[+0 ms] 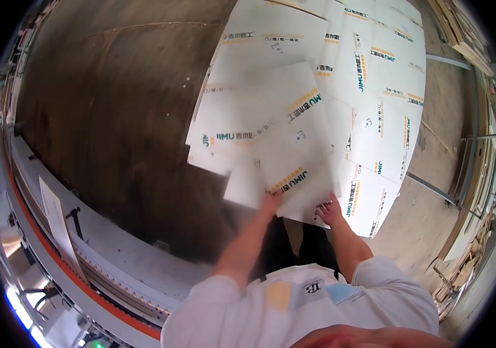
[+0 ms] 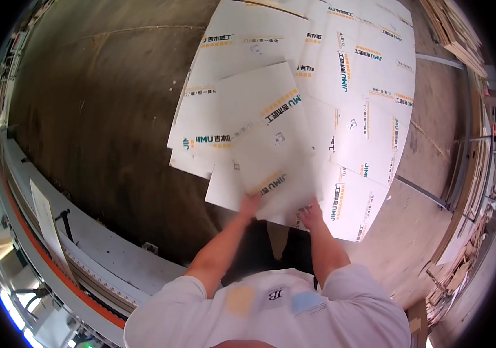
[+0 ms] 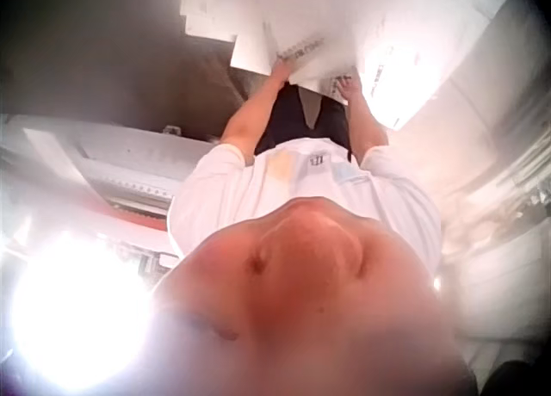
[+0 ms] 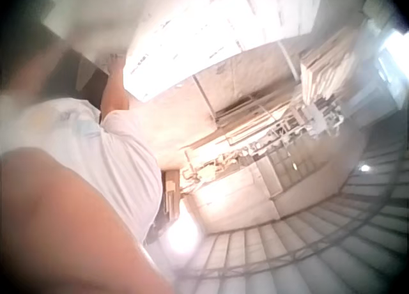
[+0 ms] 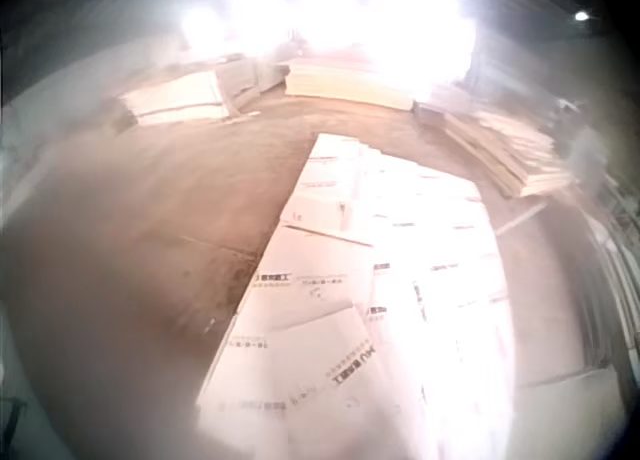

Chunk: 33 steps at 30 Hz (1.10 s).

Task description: The person operates an industrial edge-banding machine by picking up boards from a stack, feeding them into the machine intake, and then collecting the processed boards at the exit to restack them.

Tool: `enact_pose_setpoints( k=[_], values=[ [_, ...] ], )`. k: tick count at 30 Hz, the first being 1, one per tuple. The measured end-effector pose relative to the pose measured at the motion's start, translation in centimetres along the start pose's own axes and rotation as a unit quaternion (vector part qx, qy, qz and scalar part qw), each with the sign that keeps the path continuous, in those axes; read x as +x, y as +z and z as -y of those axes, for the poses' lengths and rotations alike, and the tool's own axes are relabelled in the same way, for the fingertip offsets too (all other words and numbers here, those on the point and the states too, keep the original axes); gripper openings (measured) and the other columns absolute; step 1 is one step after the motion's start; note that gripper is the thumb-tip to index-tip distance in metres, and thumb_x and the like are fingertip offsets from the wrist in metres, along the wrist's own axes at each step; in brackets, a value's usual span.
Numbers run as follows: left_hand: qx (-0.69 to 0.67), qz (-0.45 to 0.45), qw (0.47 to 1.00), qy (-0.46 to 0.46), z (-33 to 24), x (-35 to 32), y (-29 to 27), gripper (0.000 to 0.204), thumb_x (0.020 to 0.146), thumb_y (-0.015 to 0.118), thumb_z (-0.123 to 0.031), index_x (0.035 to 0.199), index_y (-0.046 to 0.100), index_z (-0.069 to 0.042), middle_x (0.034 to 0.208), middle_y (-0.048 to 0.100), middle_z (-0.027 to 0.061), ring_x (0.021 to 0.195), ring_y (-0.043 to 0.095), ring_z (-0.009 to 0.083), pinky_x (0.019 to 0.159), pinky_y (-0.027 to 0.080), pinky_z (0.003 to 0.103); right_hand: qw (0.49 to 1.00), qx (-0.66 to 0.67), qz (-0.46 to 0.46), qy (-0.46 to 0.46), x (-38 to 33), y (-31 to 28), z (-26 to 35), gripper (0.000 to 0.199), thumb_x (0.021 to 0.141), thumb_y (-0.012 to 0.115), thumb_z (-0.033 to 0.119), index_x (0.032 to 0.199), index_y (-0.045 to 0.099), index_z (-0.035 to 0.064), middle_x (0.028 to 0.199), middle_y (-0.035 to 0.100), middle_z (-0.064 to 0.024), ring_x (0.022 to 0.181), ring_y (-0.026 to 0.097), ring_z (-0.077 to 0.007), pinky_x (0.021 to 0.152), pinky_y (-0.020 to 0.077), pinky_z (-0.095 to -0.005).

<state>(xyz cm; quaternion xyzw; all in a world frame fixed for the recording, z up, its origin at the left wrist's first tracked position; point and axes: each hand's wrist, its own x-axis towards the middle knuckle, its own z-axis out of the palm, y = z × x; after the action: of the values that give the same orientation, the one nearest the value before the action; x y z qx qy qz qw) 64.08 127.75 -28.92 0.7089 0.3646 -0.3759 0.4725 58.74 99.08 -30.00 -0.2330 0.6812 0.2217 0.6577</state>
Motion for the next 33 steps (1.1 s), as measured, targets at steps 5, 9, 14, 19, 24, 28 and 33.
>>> enact_pose_setpoints(
  k=[5, 9, 14, 19, 24, 28, 33],
  values=[
    [-0.286, 0.198, 0.937, 0.026, -0.3, -10.6, 4.6, 0.049, 0.099, 0.064, -0.030, 0.138, 0.053, -0.002, 0.128, 0.063, 0.0088, 0.115, 0.060, 0.0205, 0.095, 0.050, 0.038, 0.982, -0.023, 0.168, -0.082, -7.6, -4.8, -1.9, 0.060, 0.097, 0.063, 0.039, 0.148, 0.042, 0.0148, 0.139, 0.054, -0.0059, 0.126, 0.053, -0.0272, 0.102, 0.0455, -0.0480],
    [-0.420, 0.288, 0.861, 0.006, 1.3, -18.1, 8.3, 0.047, 0.102, 0.058, -0.026, 0.143, 0.047, -0.006, 0.134, 0.060, 0.0096, 0.122, 0.058, 0.0249, 0.102, 0.049, 0.045, 0.941, -0.045, 0.292, -0.164, -17.6, -9.0, -0.2, 0.058, 0.096, 0.062, 0.020, 0.149, 0.040, 0.0099, 0.142, 0.054, -0.0086, 0.131, 0.051, -0.0276, 0.109, 0.0429, -0.0453],
    [-0.557, 0.266, 0.781, 0.091, 1.6, -27.4, 11.9, 0.047, 0.103, 0.054, -0.028, 0.142, 0.048, -0.003, 0.134, 0.061, 0.0123, 0.122, 0.059, 0.0257, 0.108, 0.045, 0.042, 0.816, -0.269, 0.398, -0.323, -20.3, -13.8, 4.7, 0.054, 0.092, 0.063, 0.011, 0.142, 0.045, 0.0057, 0.136, 0.056, -0.0080, 0.126, 0.055, -0.0242, 0.106, 0.0445, -0.0400],
    [-0.624, 0.200, 0.738, 0.160, 8.8, -38.1, 16.4, 0.043, 0.099, 0.056, -0.027, 0.136, 0.054, -0.005, 0.129, 0.065, 0.0079, 0.117, 0.062, 0.0229, 0.102, 0.047, 0.038, 0.826, -0.286, 0.447, -0.191, -28.7, -19.9, 5.4, 0.054, 0.086, 0.066, 0.011, 0.137, 0.049, 0.0037, 0.128, 0.060, -0.0089, 0.120, 0.057, -0.0255, 0.103, 0.0470, -0.0407],
    [-0.733, 0.025, 0.599, 0.320, 14.9, -46.1, 14.7, 0.045, 0.101, 0.054, -0.025, 0.143, 0.047, -0.010, 0.137, 0.060, 0.0070, 0.125, 0.058, 0.0230, 0.107, 0.046, 0.043, 0.688, -0.487, 0.520, -0.137, -32.6, -19.5, 9.0, 0.073, 0.078, 0.076, 0.019, 0.143, 0.046, 0.0042, 0.131, 0.060, -0.0122, 0.123, 0.058, -0.0301, 0.107, 0.0463, -0.0435],
    [-0.735, -0.078, 0.551, 0.387, 22.9, -52.9, 15.8, 0.045, 0.098, 0.058, -0.013, 0.141, 0.049, -0.005, 0.135, 0.060, 0.0105, 0.125, 0.058, 0.0257, 0.109, 0.045, 0.046, 0.593, -0.575, 0.560, -0.069, -33.7, -17.7, 4.7, 0.068, 0.085, 0.072, 0.020, 0.144, 0.044, 0.0023, 0.134, 0.059, -0.0140, 0.123, 0.058, -0.0314, 0.106, 0.0475, -0.0441],
    [-0.804, -0.172, 0.463, 0.331, 33.5, -61.0, 22.2, 0.042, 0.094, 0.059, -0.007, 0.136, 0.051, -0.003, 0.127, 0.063, 0.0113, 0.122, 0.059, 0.0275, 0.107, 0.046, 0.048, 0.594, -0.603, 0.533, 0.002, -31.0, -22.9, -5.9, 0.057, 0.096, 0.061, 0.022, 0.145, 0.044, -0.0011, 0.138, 0.057, -0.0158, 0.125, 0.058, -0.0320, 0.105, 0.0475, -0.0447]
  ],
)
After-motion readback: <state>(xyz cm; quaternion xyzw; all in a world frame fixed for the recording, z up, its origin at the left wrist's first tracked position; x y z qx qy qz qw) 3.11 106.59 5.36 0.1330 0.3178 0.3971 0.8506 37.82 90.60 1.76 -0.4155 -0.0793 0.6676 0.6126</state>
